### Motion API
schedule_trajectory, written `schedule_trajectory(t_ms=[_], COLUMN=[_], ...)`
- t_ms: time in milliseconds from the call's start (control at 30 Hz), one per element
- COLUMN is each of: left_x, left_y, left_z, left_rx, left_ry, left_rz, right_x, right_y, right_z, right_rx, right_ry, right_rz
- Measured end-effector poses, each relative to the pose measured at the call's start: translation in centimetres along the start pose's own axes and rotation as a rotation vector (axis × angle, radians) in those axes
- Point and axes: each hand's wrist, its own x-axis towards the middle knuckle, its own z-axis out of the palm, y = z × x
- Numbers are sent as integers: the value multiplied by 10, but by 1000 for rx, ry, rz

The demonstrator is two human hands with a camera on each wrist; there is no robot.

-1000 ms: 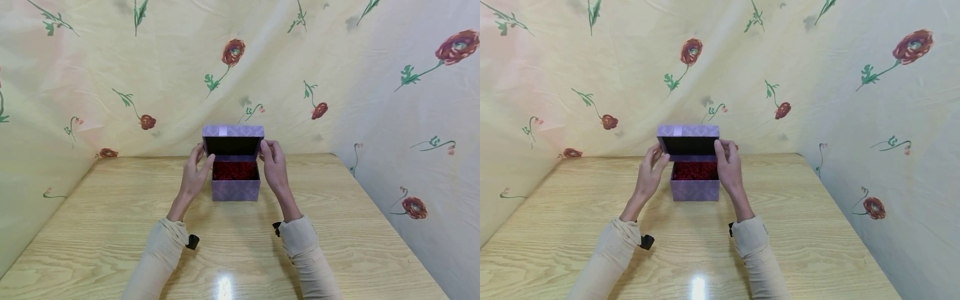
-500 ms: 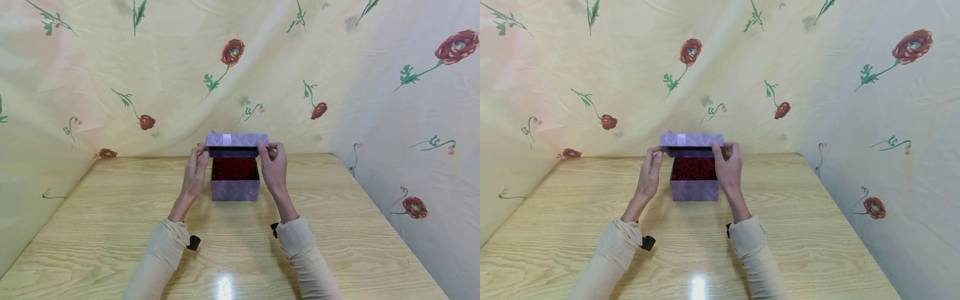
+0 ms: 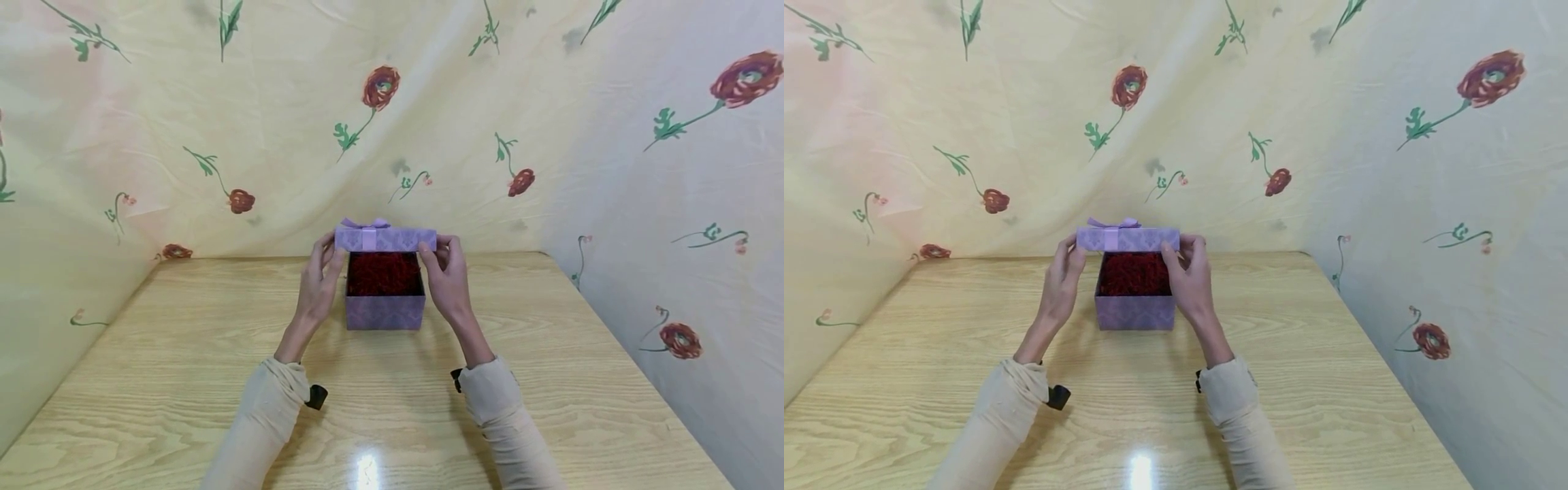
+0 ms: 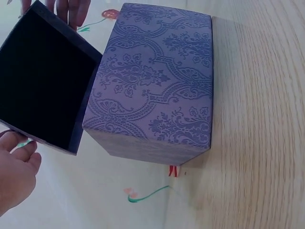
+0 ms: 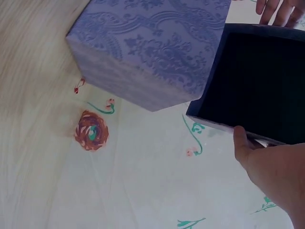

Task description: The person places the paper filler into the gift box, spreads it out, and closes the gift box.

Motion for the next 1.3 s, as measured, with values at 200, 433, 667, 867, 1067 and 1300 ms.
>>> schedule_trajectory(t_ms=[200,433,667,867,1067,1300], left_x=[1,-2,-7,-11,-13,-16], left_y=[-2,-6,-8,-12,-15,-18], left_z=[0,-4,-10,-14,-16,-18], left_rx=[-2,61,169,188,204,227], left_ry=[-7,-40,-141,-220,-260,-290], left_rz=[-12,-6,-63,-104,-124,-161], right_x=[-1,-3,-5,-8,-12,-16], right_y=[3,10,18,25,32,40], right_z=[-7,-17,-26,-30,-33,-32], right_rx=[47,-19,-117,-153,-189,-189], right_ry=[-80,-172,-219,-238,-261,-258], right_rz=[-8,-40,-60,-77,-85,-108])
